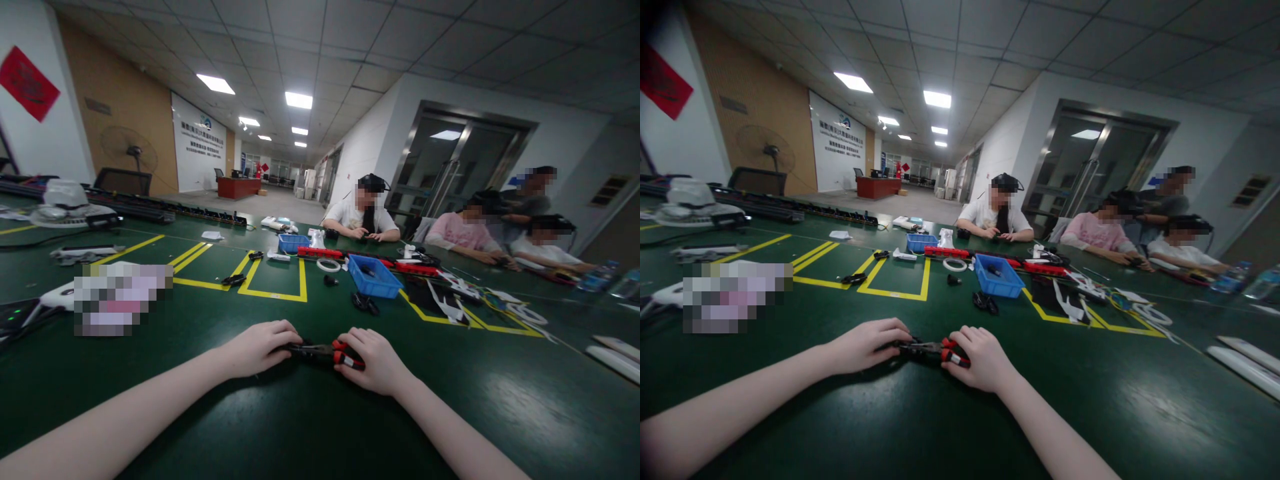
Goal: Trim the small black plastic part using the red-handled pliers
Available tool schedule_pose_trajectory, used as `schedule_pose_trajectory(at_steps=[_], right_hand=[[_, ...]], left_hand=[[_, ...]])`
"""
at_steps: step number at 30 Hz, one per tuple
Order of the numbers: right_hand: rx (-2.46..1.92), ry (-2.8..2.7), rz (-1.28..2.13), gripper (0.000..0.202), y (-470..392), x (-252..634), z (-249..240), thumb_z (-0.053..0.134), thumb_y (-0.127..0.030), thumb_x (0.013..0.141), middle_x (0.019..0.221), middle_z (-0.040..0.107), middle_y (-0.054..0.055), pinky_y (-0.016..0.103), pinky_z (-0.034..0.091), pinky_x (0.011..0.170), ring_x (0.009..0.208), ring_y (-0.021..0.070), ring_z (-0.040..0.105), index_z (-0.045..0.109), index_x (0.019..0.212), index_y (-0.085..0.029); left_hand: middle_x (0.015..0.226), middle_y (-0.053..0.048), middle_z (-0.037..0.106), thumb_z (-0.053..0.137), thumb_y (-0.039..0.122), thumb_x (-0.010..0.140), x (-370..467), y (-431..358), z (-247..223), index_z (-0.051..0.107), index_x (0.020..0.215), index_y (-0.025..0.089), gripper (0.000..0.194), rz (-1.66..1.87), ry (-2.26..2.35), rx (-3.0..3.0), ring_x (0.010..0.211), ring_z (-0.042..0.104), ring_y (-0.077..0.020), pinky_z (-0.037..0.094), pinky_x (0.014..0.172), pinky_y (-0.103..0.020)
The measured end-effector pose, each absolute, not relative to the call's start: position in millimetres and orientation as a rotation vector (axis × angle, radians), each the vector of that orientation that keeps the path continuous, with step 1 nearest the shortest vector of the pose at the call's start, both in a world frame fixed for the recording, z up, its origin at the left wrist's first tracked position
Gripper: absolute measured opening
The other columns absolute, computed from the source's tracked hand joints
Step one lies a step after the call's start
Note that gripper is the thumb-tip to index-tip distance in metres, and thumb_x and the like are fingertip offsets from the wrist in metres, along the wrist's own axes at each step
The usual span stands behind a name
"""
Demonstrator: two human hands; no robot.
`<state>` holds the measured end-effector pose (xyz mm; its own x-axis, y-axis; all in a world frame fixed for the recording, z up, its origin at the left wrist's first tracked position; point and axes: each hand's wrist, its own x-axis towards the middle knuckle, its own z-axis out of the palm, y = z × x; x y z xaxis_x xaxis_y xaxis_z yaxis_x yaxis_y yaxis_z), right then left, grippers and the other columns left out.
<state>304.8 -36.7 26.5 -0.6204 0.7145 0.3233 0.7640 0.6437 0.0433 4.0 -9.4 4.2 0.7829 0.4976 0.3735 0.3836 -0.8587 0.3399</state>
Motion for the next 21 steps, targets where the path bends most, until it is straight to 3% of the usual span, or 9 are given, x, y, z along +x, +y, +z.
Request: schedule_pose_trajectory(at_steps=[13,21], right_hand=[[-1.233,-2.573,-0.175,0.036,-36.5,305.2,27.2,0.066,-0.044,0.079,0.094,0.065,0.006,0.034,0.046,0.073,0.082,0.0196,0.061,0.061,0.106,-0.020],[-1.239,-2.462,0.046,0.033,-40.0,301.8,26.2,0.067,-0.038,0.081,0.100,0.066,0.005,0.033,0.051,0.077,0.089,0.0199,0.062,0.061,0.109,-0.022]], left_hand=[[0.130,-0.007,0.060,0.045,0.021,0.097,3.6,-8.8,4.0,0.056,0.124,0.024,0.029,0.581,0.716,2.926,0.107,0.063,-0.0218,0.048,0.090,-0.033],[0.121,-0.005,0.065,0.048,0.023,0.097,4.6,-5.7,3.6,0.057,0.121,0.025,0.025,0.605,0.744,2.861,0.103,0.065,-0.0208,0.048,0.085,-0.031]])
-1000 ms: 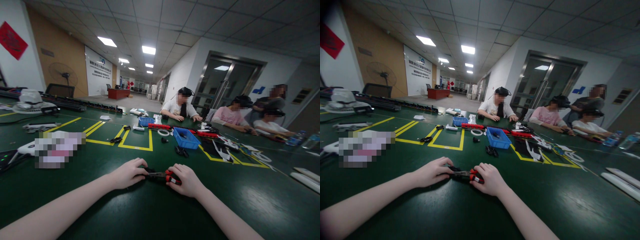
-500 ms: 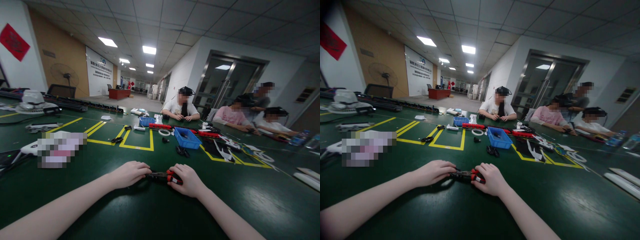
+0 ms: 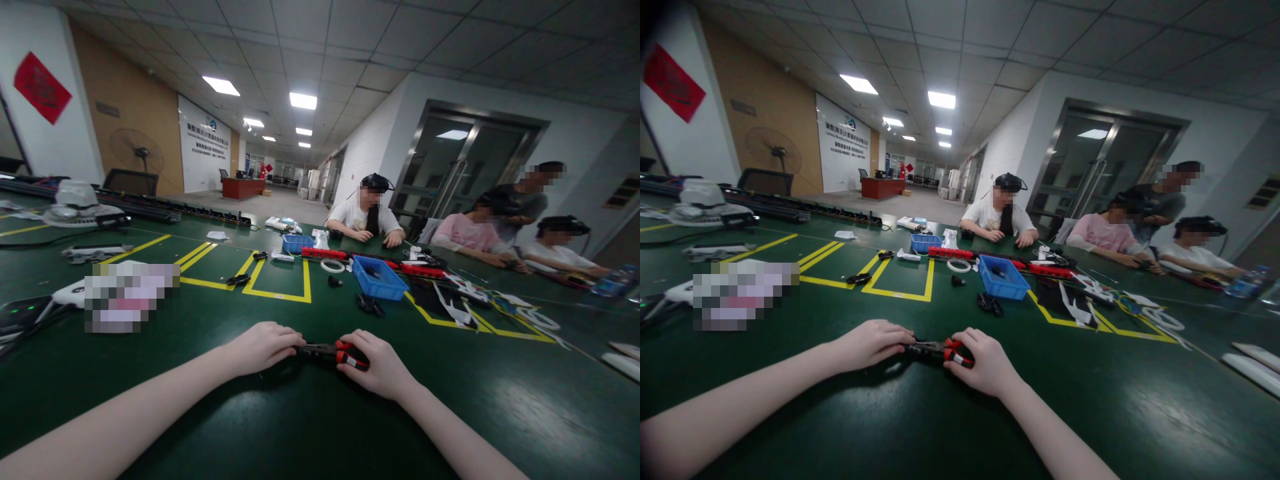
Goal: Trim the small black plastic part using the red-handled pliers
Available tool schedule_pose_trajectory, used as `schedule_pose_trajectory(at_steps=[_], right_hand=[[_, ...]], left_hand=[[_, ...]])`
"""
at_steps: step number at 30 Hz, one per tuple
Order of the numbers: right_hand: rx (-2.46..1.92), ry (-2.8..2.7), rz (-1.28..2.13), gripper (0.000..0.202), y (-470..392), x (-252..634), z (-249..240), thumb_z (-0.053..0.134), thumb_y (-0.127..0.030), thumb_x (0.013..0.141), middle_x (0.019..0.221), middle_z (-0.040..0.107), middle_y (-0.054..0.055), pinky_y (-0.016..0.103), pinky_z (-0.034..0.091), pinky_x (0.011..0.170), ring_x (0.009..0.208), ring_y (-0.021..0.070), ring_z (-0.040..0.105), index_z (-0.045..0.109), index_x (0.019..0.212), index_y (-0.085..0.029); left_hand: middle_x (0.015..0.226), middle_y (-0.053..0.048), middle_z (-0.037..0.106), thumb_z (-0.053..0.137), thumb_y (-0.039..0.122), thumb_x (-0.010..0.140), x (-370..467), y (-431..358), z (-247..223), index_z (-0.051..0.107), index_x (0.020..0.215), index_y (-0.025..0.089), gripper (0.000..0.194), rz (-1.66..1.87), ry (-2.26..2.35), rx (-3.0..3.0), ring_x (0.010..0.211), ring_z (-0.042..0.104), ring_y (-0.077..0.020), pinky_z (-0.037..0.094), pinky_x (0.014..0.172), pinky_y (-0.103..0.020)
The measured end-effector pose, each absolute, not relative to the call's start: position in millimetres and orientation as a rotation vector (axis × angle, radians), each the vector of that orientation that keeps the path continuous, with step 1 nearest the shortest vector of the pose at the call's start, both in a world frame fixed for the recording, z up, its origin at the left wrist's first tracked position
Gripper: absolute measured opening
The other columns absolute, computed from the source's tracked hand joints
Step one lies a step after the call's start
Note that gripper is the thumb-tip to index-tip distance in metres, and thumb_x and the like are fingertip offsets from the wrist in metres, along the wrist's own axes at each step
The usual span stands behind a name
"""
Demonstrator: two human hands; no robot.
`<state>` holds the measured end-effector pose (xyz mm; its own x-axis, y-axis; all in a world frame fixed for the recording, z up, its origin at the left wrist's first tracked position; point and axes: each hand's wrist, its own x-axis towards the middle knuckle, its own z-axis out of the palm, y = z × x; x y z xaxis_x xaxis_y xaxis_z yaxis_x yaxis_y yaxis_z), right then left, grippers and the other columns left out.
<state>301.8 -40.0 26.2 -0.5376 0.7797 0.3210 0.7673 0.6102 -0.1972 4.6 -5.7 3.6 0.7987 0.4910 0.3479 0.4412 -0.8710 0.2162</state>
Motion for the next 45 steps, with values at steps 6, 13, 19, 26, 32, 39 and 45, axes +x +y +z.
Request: schedule_pose_trajectory(at_steps=[6,13,19,26,32,39,45], right_hand=[[-1.278,-2.436,0.145,0.034,-39.0,300.3,24.9,0.068,-0.040,0.080,0.102,0.066,0.005,0.034,0.051,0.080,0.093,0.0207,0.063,0.062,0.109,-0.023],[-1.333,-2.410,0.240,0.029,-39.8,298.4,27.4,0.065,-0.041,0.082,0.102,0.066,0.005,0.035,0.050,0.081,0.092,0.0208,0.063,0.063,0.105,-0.023],[-1.324,-2.498,0.113,0.033,-39.0,298.9,29.7,0.065,-0.042,0.082,0.102,0.064,0.007,0.037,0.051,0.078,0.091,0.0224,0.062,0.061,0.107,-0.021],[-1.289,-2.544,0.020,0.034,-35.1,304.6,31.5,0.064,-0.042,0.082,0.101,0.064,0.007,0.036,0.051,0.076,0.089,0.0217,0.062,0.060,0.108,-0.021],[-1.267,-2.540,0.008,0.033,-35.4,306.7,29.6,0.065,-0.042,0.082,0.101,0.065,0.006,0.035,0.051,0.076,0.088,0.0209,0.062,0.059,0.108,-0.022],[-1.198,-2.504,-0.020,0.037,-33.5,306.3,25.8,0.068,-0.042,0.080,0.104,0.065,0.007,0.036,0.051,0.079,0.092,0.0221,0.062,0.060,0.110,-0.022],[-1.200,-2.459,0.039,0.035,-34.3,304.3,24.2,0.068,-0.040,0.081,0.103,0.065,0.007,0.036,0.051,0.080,0.093,0.0217,0.062,0.059,0.110,-0.022]], left_hand=[[0.120,-0.005,0.066,0.048,0.024,0.097,4.7,-6.7,4.6,0.058,0.121,0.024,0.025,0.621,0.734,2.889,0.100,0.066,-0.0194,0.049,0.085,-0.030],[0.122,-0.005,0.065,0.047,0.024,0.098,4.0,-6.1,4.1,0.058,0.122,0.023,0.027,0.625,0.732,2.904,0.104,0.065,-0.0198,0.050,0.087,-0.031],[0.122,-0.005,0.064,0.050,0.025,0.097,3.3,-5.8,4.5,0.060,0.121,0.024,0.027,0.604,0.752,2.917,0.104,0.065,-0.0205,0.050,0.085,-0.031],[0.121,-0.006,0.063,0.052,0.025,0.096,4.7,-6.7,6.3,0.057,0.126,0.024,0.031,0.597,0.777,2.908,0.102,0.064,-0.0207,0.051,0.085,-0.031],[0.119,-0.005,0.063,0.056,0.024,0.093,4.6,-3.9,2.7,0.068,0.104,0.020,0.016,0.619,0.789,2.833,0.100,0.065,-0.0197,0.051,0.087,-0.030],[0.116,-0.004,0.062,0.058,0.022,0.092,3.5,-2.7,-0.2,0.069,0.101,0.020,0.014,0.661,0.775,2.762,0.097,0.064,-0.0176,0.051,0.088,-0.028],[0.115,-0.004,0.062,0.058,0.022,0.092,4.0,-4.6,2.7,0.067,0.099,0.020,0.012,0.653,0.784,2.737,0.097,0.064,-0.0173,0.050,0.087,-0.028]])
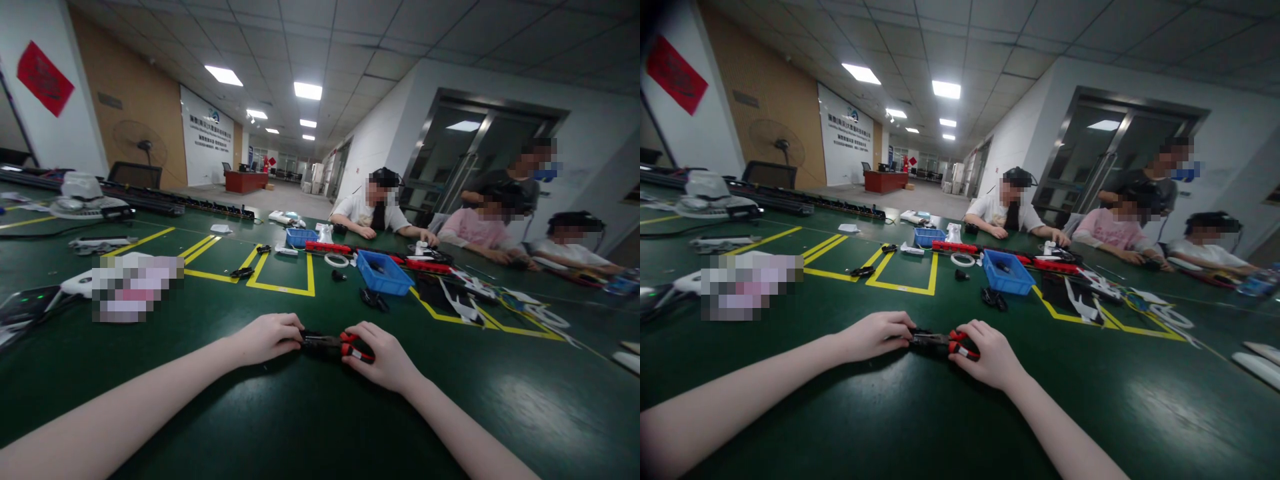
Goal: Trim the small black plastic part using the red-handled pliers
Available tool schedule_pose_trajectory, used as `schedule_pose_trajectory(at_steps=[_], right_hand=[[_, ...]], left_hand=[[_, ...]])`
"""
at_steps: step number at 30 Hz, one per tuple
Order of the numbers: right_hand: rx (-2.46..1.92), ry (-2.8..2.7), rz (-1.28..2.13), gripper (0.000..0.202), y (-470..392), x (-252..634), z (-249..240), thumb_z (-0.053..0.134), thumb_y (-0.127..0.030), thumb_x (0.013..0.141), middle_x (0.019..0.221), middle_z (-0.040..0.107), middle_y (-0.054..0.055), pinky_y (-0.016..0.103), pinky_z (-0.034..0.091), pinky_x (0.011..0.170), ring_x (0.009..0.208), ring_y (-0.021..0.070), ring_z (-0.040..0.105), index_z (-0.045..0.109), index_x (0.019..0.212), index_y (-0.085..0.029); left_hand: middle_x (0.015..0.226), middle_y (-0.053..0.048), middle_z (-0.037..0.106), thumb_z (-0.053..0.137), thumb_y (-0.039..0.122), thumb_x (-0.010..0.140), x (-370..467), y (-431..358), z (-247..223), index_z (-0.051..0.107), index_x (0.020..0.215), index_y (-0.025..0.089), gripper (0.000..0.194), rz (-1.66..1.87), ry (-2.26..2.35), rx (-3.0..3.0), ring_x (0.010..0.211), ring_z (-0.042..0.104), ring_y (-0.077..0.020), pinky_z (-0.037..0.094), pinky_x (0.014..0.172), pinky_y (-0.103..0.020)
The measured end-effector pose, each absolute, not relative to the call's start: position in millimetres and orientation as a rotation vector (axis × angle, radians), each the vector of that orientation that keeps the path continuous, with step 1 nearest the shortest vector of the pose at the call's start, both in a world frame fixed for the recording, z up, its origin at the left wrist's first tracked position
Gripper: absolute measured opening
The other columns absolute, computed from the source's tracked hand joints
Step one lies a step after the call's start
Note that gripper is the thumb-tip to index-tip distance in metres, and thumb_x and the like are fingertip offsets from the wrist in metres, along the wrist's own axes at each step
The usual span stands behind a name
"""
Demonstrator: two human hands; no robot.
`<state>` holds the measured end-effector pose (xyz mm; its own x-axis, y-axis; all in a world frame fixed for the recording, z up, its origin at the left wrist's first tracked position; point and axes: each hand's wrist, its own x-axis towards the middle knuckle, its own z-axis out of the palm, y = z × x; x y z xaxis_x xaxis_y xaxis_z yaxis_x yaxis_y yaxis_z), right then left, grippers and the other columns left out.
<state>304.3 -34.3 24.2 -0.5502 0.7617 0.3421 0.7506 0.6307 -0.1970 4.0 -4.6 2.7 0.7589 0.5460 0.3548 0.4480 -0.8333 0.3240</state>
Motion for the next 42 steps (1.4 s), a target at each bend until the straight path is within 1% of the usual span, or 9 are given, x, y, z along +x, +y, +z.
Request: schedule_pose_trajectory(at_steps=[14,19,23,28,32,39,42], right_hand=[[-1.208,-2.471,0.025,0.033,-32.2,308.4,23.5,0.064,-0.042,0.083,0.100,0.064,0.007,0.035,0.052,0.076,0.088,0.0209,0.062,0.060,0.109,-0.022],[-1.173,-2.429,0.002,0.034,-31.9,307.3,24.7,0.065,-0.040,0.083,0.104,0.064,0.008,0.036,0.052,0.079,0.093,0.0219,0.062,0.059,0.112,-0.022],[-1.168,-2.412,0.000,0.035,-31.5,306.9,24.2,0.065,-0.039,0.082,0.106,0.064,0.008,0.037,0.052,0.082,0.096,0.0224,0.062,0.058,0.113,-0.023],[-1.173,-2.447,0.005,0.037,-32.8,305.6,24.2,0.067,-0.039,0.081,0.105,0.063,0.008,0.037,0.052,0.080,0.094,0.0221,0.061,0.058,0.113,-0.022],[-1.184,-2.457,-0.020,0.034,-33.3,305.0,23.3,0.066,-0.042,0.082,0.102,0.064,0.008,0.036,0.052,0.078,0.091,0.0221,0.061,0.059,0.109,-0.022],[-1.198,-2.493,-0.029,0.034,-32.7,305.5,22.2,0.064,-0.043,0.083,0.101,0.064,0.007,0.036,0.051,0.076,0.089,0.0217,0.061,0.059,0.109,-0.022],[-1.198,-2.495,-0.042,0.035,-34.1,303.4,23.2,0.065,-0.043,0.082,0.100,0.064,0.008,0.036,0.051,0.076,0.088,0.0218,0.061,0.059,0.109,-0.021]], left_hand=[[0.113,-0.005,0.061,0.055,0.023,0.093,3.0,-3.8,3.1,0.066,0.102,0.020,0.014,0.656,0.764,2.738,0.095,0.063,-0.0177,0.051,0.086,-0.028],[0.112,-0.005,0.060,0.055,0.022,0.094,3.3,-4.3,2.5,0.064,0.102,0.020,0.012,0.665,0.761,2.754,0.097,0.063,-0.0181,0.050,0.086,-0.029],[0.112,-0.005,0.060,0.055,0.022,0.093,3.7,-4.6,2.4,0.062,0.101,0.019,0.010,0.651,0.769,2.756,0.098,0.063,-0.0187,0.049,0.086,-0.029],[0.110,-0.004,0.060,0.057,0.021,0.092,3.3,-4.5,2.9,0.061,0.099,0.020,0.009,0.656,0.774,2.699,0.096,0.062,-0.0173,0.049,0.086,-0.028],[0.110,-0.004,0.059,0.057,0.022,0.091,2.9,-4.8,3.4,0.062,0.097,0.019,0.008,0.673,0.765,2.684,0.095,0.062,-0.0170,0.049,0.084,-0.027],[0.115,-0.004,0.059,0.059,0.030,0.090,4.9,-8.6,4.8,0.060,0.093,0.019,0.012,0.669,0.819,2.777,0.091,0.062,-0.0172,0.048,0.081,-0.029],[0.115,-0.004,0.059,0.058,0.027,0.091,5.9,-8.8,4.3,0.060,0.092,0.019,0.008,0.676,0.829,2.763,0.093,0.062,-0.0172,0.048,0.081,-0.029]])
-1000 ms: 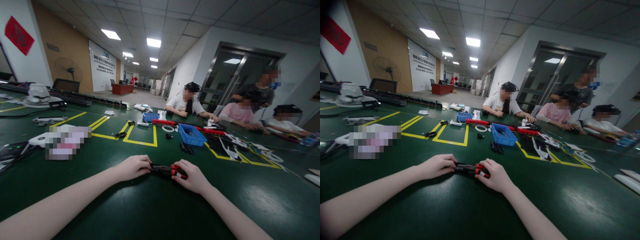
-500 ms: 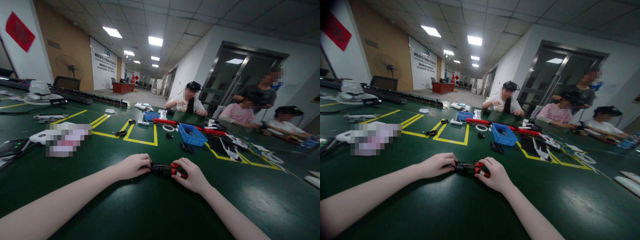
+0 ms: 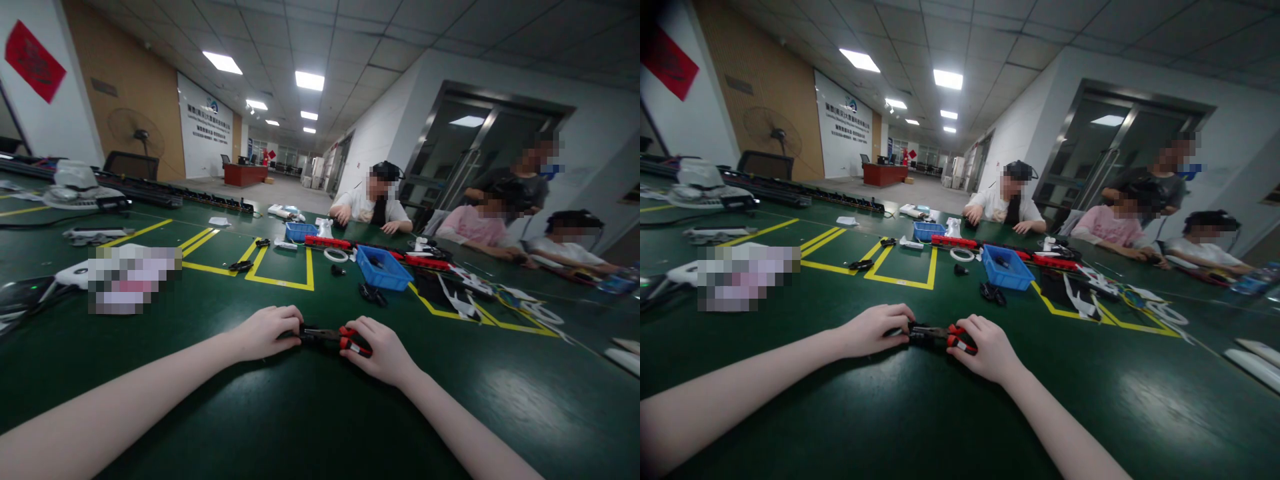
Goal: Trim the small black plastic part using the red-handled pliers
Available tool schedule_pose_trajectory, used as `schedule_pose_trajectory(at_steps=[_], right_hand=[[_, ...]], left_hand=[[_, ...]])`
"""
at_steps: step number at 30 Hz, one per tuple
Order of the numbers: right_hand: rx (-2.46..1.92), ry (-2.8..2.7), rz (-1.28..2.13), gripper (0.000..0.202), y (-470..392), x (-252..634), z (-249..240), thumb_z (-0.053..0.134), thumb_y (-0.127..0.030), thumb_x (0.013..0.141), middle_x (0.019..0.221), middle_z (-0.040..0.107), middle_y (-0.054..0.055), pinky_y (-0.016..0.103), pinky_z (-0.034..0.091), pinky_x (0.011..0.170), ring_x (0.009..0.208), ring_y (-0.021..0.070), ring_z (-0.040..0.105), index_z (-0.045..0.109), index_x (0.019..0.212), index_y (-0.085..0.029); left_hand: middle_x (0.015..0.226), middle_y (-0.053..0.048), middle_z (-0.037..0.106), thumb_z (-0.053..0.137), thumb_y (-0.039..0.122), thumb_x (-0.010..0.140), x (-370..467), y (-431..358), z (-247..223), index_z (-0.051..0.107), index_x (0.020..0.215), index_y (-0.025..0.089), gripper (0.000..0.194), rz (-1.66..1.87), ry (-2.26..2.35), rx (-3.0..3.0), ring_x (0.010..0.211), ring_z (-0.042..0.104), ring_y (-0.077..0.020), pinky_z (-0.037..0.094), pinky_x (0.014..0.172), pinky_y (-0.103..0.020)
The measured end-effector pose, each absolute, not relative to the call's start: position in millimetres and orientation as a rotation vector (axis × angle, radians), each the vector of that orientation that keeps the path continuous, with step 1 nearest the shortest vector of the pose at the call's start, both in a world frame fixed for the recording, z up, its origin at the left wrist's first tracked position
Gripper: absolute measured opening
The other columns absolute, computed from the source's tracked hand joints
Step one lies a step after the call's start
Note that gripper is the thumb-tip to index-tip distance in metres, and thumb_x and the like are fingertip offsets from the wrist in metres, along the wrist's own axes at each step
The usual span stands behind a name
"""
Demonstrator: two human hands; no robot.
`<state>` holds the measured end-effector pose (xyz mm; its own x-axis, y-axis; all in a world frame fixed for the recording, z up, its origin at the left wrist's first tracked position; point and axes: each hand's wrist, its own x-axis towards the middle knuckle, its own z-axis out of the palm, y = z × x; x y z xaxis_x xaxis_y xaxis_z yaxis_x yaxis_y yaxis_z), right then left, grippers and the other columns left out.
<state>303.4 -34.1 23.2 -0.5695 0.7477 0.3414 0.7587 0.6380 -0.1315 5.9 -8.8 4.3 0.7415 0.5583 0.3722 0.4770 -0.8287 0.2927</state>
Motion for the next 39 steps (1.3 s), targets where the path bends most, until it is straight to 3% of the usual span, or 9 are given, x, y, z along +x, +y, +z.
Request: schedule_pose_trajectory(at_steps=[8,23,39], right_hand=[[-1.207,-2.516,-0.059,0.036,-40,294,26,0.065,-0.044,0.082,0.101,0.064,0.008,0.036,0.051,0.074,0.088,0.0223,0.061,0.058,0.110,-0.022],[-1.217,-2.528,-0.056,0.036,-35,304,24,0.064,-0.044,0.083,0.104,0.063,0.008,0.036,0.051,0.075,0.090,0.0222,0.061,0.058,0.111,-0.022],[-1.157,-2.515,-0.162,0.039,-34,303,22,0.066,-0.042,0.081,0.105,0.064,0.009,0.038,0.052,0.077,0.090,0.0228,0.061,0.058,0.113,-0.020]], left_hand=[[0.100,-0.004,0.064,0.065,0.027,0.087,5,-2,0,0.065,0.091,0.017,0.010,0.760,0.790,2.449,0.094,0.062,-0.0179,0.048,0.086,-0.031],[0.108,-0.006,0.061,0.062,0.027,0.091,2,0,0,0.070,0.109,0.022,0.021,0.704,0.725,2.405,0.098,0.060,-0.0187,0.048,0.089,-0.032],[0.108,-0.006,0.061,0.063,0.025,0.090,2,4,-1,0.071,0.108,0.022,0.021,0.685,0.703,2.415,0.099,0.059,-0.0187,0.047,0.090,-0.032]])
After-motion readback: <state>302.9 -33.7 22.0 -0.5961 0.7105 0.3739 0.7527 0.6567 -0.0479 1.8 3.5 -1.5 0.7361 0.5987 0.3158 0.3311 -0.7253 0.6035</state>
